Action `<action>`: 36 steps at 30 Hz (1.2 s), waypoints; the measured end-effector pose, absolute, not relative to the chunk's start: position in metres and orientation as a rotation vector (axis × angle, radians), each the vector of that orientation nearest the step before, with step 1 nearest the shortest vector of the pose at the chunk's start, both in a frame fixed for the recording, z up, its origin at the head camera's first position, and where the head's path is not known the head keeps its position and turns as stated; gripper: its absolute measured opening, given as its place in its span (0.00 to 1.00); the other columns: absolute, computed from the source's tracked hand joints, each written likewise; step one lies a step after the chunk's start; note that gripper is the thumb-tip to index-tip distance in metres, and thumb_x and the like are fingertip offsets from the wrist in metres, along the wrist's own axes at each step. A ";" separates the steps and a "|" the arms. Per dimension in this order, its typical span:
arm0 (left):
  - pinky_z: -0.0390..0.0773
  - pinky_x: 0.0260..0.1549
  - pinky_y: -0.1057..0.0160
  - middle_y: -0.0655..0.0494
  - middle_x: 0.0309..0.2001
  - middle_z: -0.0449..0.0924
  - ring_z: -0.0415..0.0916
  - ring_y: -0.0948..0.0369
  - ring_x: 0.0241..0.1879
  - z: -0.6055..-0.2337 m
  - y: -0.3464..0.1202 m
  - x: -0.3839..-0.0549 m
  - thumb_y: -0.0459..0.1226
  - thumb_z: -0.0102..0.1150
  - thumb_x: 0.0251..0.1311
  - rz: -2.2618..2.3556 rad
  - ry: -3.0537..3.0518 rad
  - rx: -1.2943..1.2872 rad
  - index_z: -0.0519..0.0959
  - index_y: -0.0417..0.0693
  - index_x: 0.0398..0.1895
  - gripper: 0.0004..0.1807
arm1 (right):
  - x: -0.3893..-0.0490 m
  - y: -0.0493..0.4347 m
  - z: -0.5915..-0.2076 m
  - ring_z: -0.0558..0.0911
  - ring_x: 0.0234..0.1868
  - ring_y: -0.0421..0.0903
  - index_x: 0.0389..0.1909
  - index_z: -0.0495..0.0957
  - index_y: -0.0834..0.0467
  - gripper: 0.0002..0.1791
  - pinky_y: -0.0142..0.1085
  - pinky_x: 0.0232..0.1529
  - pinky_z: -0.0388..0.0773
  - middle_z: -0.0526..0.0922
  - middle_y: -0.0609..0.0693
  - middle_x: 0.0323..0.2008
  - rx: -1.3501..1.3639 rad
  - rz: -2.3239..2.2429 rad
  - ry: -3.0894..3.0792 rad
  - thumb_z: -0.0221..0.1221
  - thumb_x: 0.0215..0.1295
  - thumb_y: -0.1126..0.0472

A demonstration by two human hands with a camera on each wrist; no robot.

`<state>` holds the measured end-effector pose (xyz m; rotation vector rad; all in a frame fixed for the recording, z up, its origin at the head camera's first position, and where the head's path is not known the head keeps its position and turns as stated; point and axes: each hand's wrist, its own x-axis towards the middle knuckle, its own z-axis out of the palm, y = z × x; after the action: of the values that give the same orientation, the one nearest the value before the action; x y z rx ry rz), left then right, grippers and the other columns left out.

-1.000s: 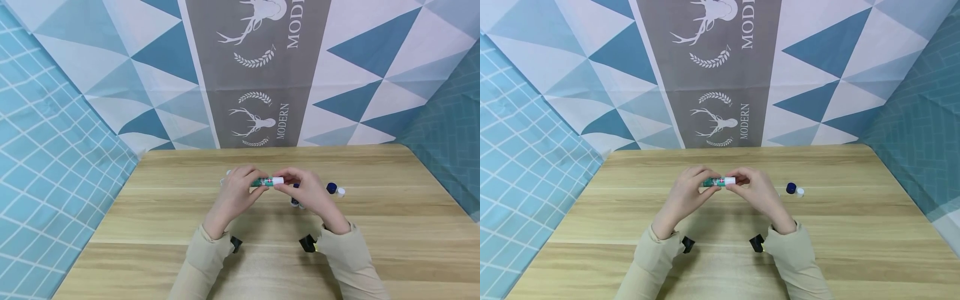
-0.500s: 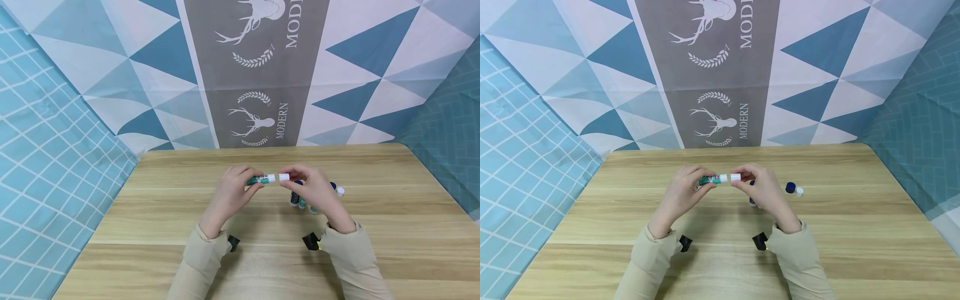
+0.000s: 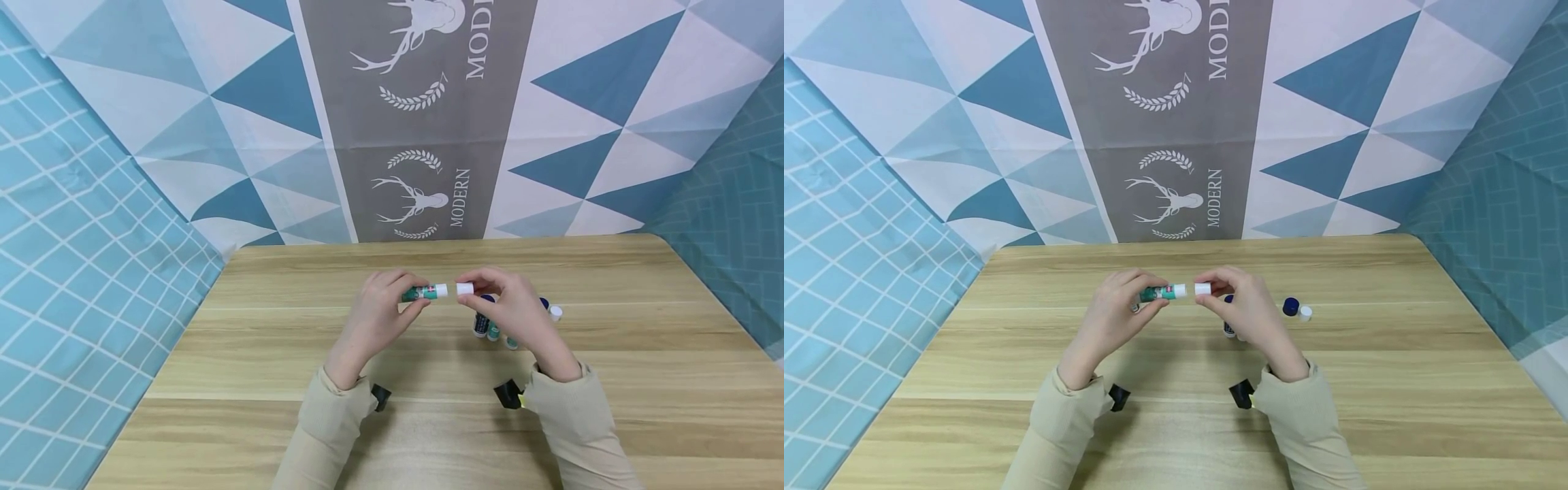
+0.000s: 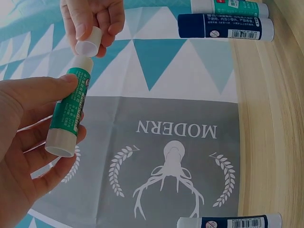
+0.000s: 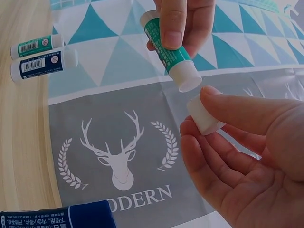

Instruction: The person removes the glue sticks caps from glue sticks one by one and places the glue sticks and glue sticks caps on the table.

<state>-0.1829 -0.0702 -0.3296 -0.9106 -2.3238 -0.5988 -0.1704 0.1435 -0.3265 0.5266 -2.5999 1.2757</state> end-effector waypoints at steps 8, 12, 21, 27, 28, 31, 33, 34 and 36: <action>0.72 0.43 0.62 0.61 0.34 0.80 0.76 0.64 0.35 -0.329 -0.072 -0.183 0.39 0.67 0.48 -0.607 -2.320 -0.906 0.80 0.50 0.36 0.11 | -0.170 0.144 -0.326 0.82 0.37 0.44 0.43 0.79 0.55 0.14 0.41 0.39 0.79 0.82 0.48 0.37 0.521 1.247 -2.595 0.63 0.54 0.61; 0.72 0.42 0.62 0.61 0.34 0.81 0.77 0.65 0.35 -0.329 -0.072 -0.184 0.39 0.66 0.49 -0.604 -2.320 -0.899 0.80 0.50 0.36 0.11 | -0.170 0.146 -0.326 0.82 0.38 0.45 0.43 0.79 0.55 0.14 0.43 0.40 0.78 0.81 0.48 0.37 0.516 1.256 -2.597 0.63 0.54 0.60; 0.72 0.43 0.61 0.60 0.35 0.82 0.77 0.65 0.35 -0.328 -0.073 -0.185 0.39 0.65 0.50 -0.590 -2.345 -0.876 0.79 0.49 0.38 0.11 | -0.170 0.150 -0.327 0.81 0.38 0.44 0.43 0.79 0.55 0.14 0.41 0.38 0.78 0.81 0.48 0.38 0.482 1.264 -2.602 0.63 0.54 0.60; 0.72 0.43 0.62 0.59 0.36 0.82 0.77 0.64 0.36 -0.329 -0.073 -0.185 0.38 0.65 0.50 -0.596 -2.365 -0.856 0.79 0.49 0.39 0.12 | -0.170 0.152 -0.326 0.81 0.38 0.45 0.44 0.79 0.56 0.14 0.42 0.40 0.78 0.81 0.49 0.38 0.478 1.263 -2.601 0.63 0.55 0.60; 0.73 0.43 0.62 0.59 0.36 0.82 0.77 0.64 0.36 -0.329 -0.073 -0.185 0.38 0.65 0.50 -0.601 -2.368 -0.852 0.79 0.49 0.39 0.12 | -0.170 0.152 -0.326 0.81 0.38 0.45 0.44 0.79 0.56 0.14 0.42 0.40 0.78 0.81 0.49 0.38 0.475 1.261 -2.602 0.62 0.55 0.60; 0.73 0.43 0.61 0.59 0.36 0.82 0.78 0.64 0.35 -0.329 -0.074 -0.185 0.37 0.66 0.49 -0.621 -2.377 -0.845 0.79 0.48 0.40 0.13 | -0.170 0.153 -0.326 0.81 0.38 0.46 0.44 0.79 0.56 0.14 0.42 0.39 0.78 0.81 0.49 0.38 0.465 1.249 -2.609 0.62 0.55 0.60; 0.73 0.43 0.61 0.58 0.36 0.82 0.78 0.63 0.35 -0.329 -0.074 -0.186 0.37 0.65 0.49 -0.622 -2.379 -0.844 0.79 0.47 0.40 0.13 | -0.170 0.153 -0.325 0.81 0.38 0.46 0.44 0.79 0.56 0.14 0.42 0.39 0.77 0.81 0.49 0.38 0.459 1.245 -2.612 0.62 0.55 0.60; 0.73 0.43 0.61 0.58 0.36 0.82 0.78 0.63 0.35 -0.329 -0.075 -0.186 0.37 0.65 0.50 -0.624 -2.378 -0.845 0.79 0.46 0.41 0.13 | -0.170 0.153 -0.326 0.81 0.38 0.46 0.44 0.79 0.56 0.14 0.42 0.39 0.77 0.81 0.49 0.39 0.457 1.242 -2.614 0.62 0.55 0.60; 0.73 0.43 0.60 0.57 0.37 0.82 0.78 0.62 0.36 -0.329 -0.075 -0.186 0.37 0.65 0.50 -0.622 -2.378 -0.845 0.79 0.46 0.41 0.14 | -0.170 0.154 -0.326 0.81 0.39 0.47 0.45 0.78 0.56 0.15 0.43 0.40 0.77 0.81 0.49 0.39 0.451 1.233 -2.618 0.62 0.56 0.60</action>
<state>-0.1861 -0.0754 -0.3292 -0.8451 -2.3783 -0.6215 -0.1700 0.1538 -0.3256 0.4510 -2.6177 1.2334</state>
